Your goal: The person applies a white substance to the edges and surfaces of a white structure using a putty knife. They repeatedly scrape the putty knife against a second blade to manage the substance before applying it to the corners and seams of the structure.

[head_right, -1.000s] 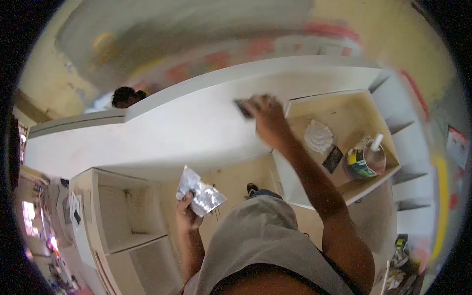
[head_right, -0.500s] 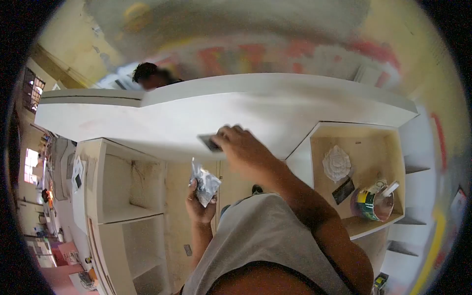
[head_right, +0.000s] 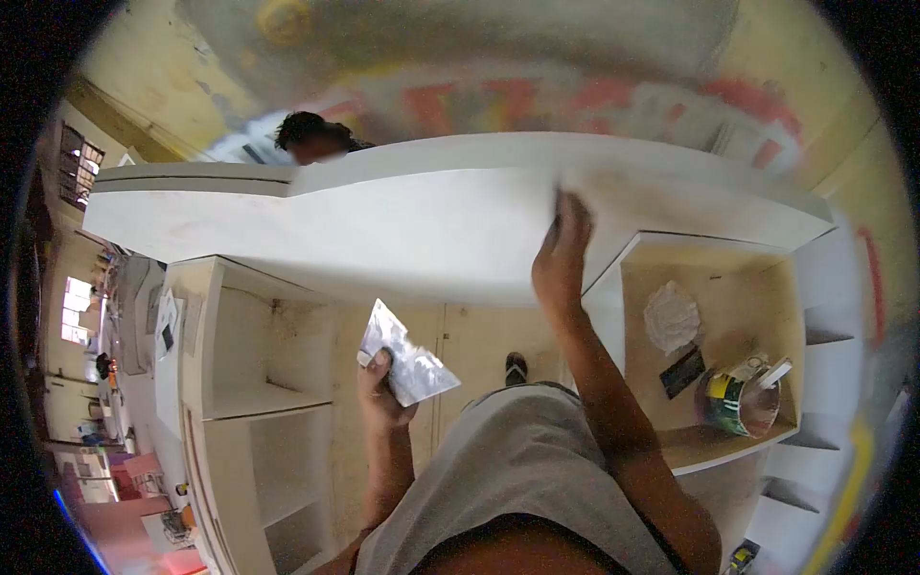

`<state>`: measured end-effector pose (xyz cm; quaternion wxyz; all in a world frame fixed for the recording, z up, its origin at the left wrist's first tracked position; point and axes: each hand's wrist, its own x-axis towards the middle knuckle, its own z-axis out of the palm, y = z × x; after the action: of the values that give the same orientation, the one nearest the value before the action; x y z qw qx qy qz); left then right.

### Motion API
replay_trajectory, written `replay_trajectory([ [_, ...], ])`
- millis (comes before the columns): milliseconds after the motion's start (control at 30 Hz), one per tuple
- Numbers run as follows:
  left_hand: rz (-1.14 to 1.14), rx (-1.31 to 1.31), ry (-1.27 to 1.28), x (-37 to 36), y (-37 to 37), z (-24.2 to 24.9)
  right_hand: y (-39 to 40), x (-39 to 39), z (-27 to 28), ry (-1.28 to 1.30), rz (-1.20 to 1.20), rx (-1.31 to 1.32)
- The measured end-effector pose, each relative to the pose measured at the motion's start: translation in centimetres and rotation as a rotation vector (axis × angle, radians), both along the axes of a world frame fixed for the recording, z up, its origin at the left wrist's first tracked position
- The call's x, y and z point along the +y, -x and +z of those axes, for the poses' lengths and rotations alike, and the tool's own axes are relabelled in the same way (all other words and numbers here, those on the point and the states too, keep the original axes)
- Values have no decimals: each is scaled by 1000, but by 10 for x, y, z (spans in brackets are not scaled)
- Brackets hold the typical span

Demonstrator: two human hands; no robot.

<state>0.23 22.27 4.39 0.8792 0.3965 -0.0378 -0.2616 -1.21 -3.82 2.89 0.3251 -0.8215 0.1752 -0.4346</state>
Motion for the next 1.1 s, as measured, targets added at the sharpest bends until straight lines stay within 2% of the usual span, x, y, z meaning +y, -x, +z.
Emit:
replay_trajectory([
  [33,1,-9,-13,3,1,-2,-12,-6,9,-79,-296,-197],
  [100,35,35,-5,7,6,-8,-51,-11,5,-120,-420,-415],
  [133,54,56,-23,12,12,-8,-74,-13,-14,1,-518,-292],
  [200,92,61,-33,22,25,-7,-101,12,-31,118,-472,-199],
  [233,124,70,-43,29,32,-8,-107,31,-33,142,-397,-165],
  [300,163,105,-43,46,45,-20,-99,64,-41,159,-276,85],
  [367,312,195,-14,56,57,-24,-73,71,-42,127,-195,134],
  [433,315,212,2,65,61,-32,-47,75,-37,106,-111,179],
  [500,361,331,46,61,67,-32,-14,80,-28,-130,357,-61],
  [533,360,336,56,60,67,-37,8,90,-10,-175,463,-39],
  [567,249,340,167,58,63,-47,32,103,5,-221,570,-18],
  [633,29,344,387,52,55,-60,68,129,5,-100,815,-147],
  [700,54,405,429,31,51,-44,83,151,-6,-132,931,-241],
  [733,75,314,249,23,53,-28,84,157,-33,-276,773,-191],
  [767,91,217,68,20,54,-14,80,140,-46,-212,809,86],
  [800,-6,51,-22,27,54,-7,78,120,-58,-97,811,179],
  [833,-14,45,-13,28,56,2,76,100,-65,19,808,272],
  [900,-89,3,34,28,62,11,63,66,-60,1,447,208],
  [933,-147,-1,27,33,60,9,49,48,-34,94,228,251],
  [967,-147,5,32,34,62,2,30,20,-14,261,135,112],
  [1033,-103,106,-16,29,62,-9,7,1,53,368,-153,223],
  [1100,-81,115,-43,33,71,-13,-30,-13,58,426,-304,300],
])
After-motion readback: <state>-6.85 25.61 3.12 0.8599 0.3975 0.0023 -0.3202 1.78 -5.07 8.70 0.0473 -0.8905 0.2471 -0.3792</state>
